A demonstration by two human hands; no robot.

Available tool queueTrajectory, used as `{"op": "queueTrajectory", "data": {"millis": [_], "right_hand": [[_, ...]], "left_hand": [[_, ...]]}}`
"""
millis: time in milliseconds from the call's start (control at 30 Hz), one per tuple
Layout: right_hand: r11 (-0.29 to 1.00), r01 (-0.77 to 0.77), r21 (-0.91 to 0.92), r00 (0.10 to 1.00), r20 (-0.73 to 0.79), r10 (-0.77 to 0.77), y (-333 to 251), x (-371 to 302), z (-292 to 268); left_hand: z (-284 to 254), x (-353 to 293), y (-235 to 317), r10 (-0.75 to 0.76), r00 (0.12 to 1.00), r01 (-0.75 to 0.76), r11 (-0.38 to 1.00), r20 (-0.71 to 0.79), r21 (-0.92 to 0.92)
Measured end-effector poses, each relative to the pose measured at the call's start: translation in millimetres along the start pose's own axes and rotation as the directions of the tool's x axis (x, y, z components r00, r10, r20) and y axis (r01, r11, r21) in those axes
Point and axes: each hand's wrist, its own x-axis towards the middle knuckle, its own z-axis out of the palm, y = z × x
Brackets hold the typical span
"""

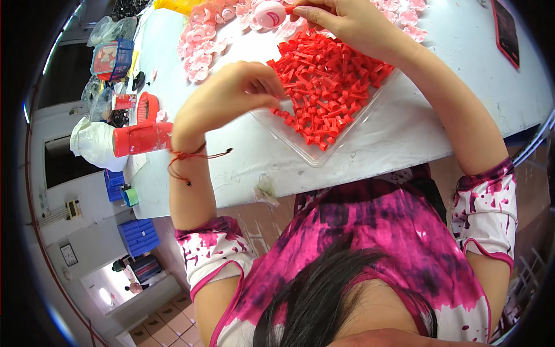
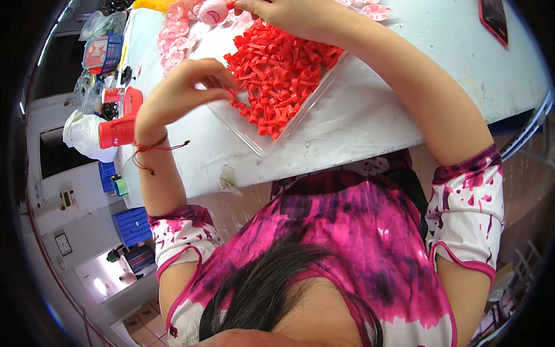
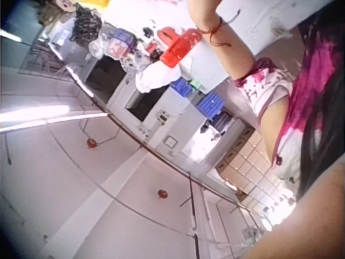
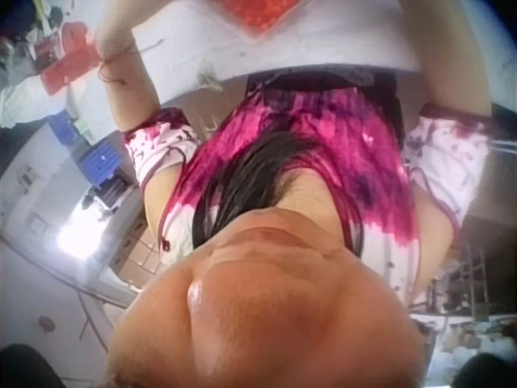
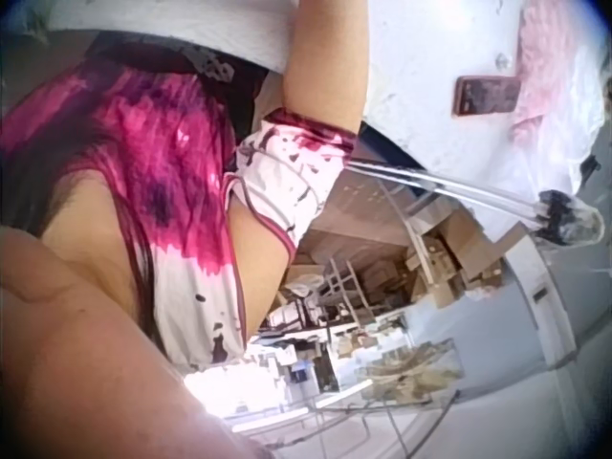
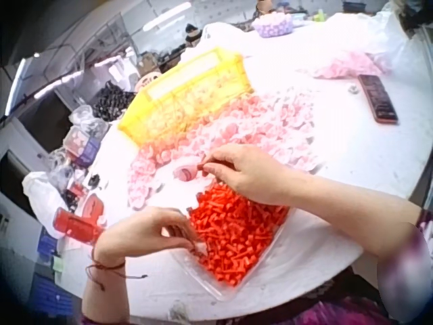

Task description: Assembling pink flower-like plastic pieces by joining them with red plastic components.

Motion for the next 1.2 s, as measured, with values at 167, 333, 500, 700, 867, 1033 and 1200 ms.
{"op": "queueTrajectory", "data": {"millis": [167,333,500,700,867,1033,1200], "right_hand": [[0.951,-0.161,0.264,0.985,0.103,0.138,-5.9,-10.0,6.1],[0.902,-0.237,0.362,0.971,0.052,0.234,-12.9,-11.4,8.5],[0.92,-0.154,0.36,0.986,-0.007,0.168,-10.7,-9.5,14.2],[0.87,-0.205,0.448,0.976,0.022,0.219,-15.4,-11.0,10.8],[0.667,-0.386,0.637,0.917,0.184,0.355,-21.3,-13.5,11.0],[0.728,-0.263,0.633,0.954,0.057,0.295,-15.1,-13.2,13.1],[0.864,-0.148,0.48,0.96,-0.14,0.243,-8.6,-11.4,18.8]], "left_hand": [[-21.3,-4.5,6.2,0.035,0.816,-0.168,0.969,-0.576,-0.18],[-4.8,11.7,7.3,0.059,0.63,-0.373,0.897,-0.774,-0.235],[-4.6,19.2,5.7,0.04,0.561,-0.475,0.833,-0.827,-0.283],[-1.0,30.3,1.4,0.079,0.53,-0.545,0.795,-0.844,-0.268],[13.4,41.0,1.4,0.214,0.342,-0.516,0.857,-0.915,0.007],[18.6,51.9,-4.0,0.393,0.305,-0.435,0.868,-0.867,0.24],[20.7,56.4,3.5,0.461,0.247,-0.27,0.878,-0.853,0.396]]}}
